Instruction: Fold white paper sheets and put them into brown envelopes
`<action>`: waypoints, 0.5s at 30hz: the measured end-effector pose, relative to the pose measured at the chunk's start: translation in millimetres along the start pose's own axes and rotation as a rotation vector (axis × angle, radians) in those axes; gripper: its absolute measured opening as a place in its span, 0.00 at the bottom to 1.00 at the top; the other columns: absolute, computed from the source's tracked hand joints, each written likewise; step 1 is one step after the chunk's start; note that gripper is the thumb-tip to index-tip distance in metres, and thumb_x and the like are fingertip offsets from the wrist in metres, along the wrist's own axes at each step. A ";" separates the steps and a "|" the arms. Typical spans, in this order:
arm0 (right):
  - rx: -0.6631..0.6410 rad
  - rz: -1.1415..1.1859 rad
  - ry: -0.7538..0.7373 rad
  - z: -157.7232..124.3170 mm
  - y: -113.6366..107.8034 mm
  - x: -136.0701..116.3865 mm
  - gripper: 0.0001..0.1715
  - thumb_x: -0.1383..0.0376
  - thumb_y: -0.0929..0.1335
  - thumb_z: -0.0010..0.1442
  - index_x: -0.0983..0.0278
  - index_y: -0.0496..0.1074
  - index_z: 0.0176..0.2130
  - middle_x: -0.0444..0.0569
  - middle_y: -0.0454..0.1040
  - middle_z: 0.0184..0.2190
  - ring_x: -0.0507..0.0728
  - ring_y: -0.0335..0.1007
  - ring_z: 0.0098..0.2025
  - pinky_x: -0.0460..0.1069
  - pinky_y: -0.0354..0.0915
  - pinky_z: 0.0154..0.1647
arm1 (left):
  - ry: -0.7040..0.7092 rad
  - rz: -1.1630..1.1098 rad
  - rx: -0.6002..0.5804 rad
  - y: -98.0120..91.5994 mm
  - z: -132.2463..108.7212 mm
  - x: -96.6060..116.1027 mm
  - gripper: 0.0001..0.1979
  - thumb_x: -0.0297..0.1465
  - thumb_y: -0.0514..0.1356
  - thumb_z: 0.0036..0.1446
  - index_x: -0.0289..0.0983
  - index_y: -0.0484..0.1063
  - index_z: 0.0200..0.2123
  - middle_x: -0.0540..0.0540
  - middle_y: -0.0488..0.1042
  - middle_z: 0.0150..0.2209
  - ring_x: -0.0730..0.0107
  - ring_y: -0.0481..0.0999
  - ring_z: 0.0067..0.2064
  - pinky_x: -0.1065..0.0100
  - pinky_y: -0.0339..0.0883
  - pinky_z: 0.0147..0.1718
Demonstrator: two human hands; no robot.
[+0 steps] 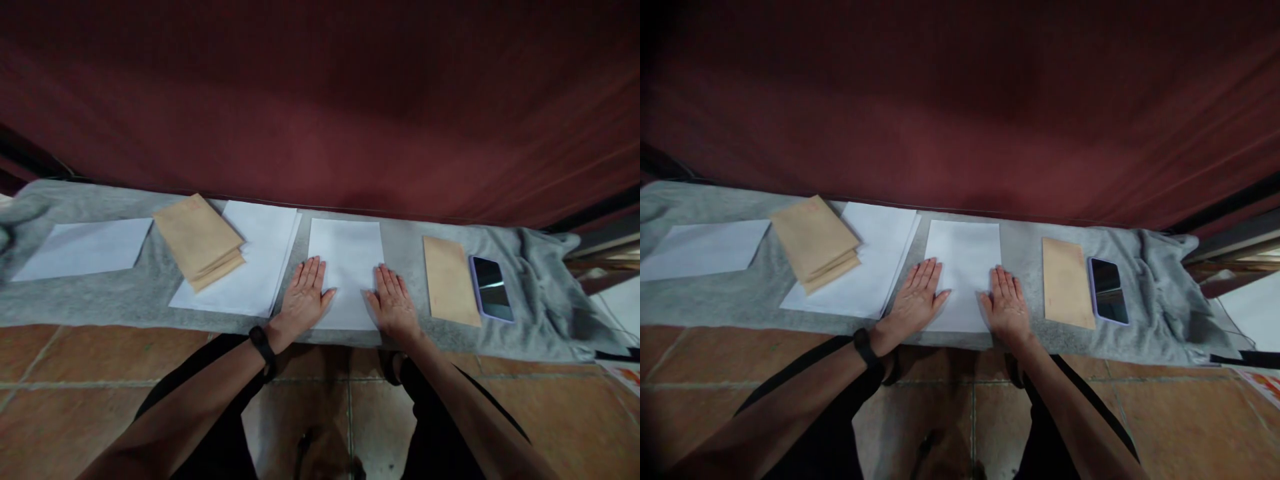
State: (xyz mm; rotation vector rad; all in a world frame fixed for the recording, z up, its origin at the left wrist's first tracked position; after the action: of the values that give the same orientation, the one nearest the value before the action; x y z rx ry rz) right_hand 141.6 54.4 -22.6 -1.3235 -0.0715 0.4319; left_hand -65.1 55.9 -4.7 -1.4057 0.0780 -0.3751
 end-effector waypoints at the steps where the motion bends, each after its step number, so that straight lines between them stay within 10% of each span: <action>1: 0.002 0.001 0.001 -0.3 0.0 1.6 0.40 0.53 0.58 0.75 0.71 0.49 0.76 0.65 0.54 0.74 0.70 0.52 0.75 0.68 0.51 0.74 | 0.005 0.000 0.005 -2.0 0.2 0.9 0.34 0.42 0.49 0.73 0.25 0.54 0.73 0.30 0.52 0.75 0.51 0.48 0.77 0.48 0.42 0.75; 15: -0.123 0.192 -0.142 -20.5 -2.2 -68.6 0.38 0.54 0.53 0.77 0.67 0.44 0.77 0.59 0.52 0.76 0.62 0.47 0.77 0.63 0.50 0.77 | 0.254 -0.107 -0.125 9.9 -30.3 69.3 0.30 0.30 0.45 0.71 0.26 0.52 0.73 0.33 0.52 0.75 0.57 0.46 0.77 0.51 0.45 0.75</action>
State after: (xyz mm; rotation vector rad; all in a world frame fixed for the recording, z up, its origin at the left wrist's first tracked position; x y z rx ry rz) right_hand 85.1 11.4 -12.5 -1.4254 -0.0911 0.6938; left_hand -6.2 7.5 -8.0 -1.4827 0.2378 -0.6457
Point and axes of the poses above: each hand's wrist, its own z-axis towards the middle knuckle, its own y-axis out of the palm, x = y × z, the point moved 9 cm from there along z, towards the middle knuckle
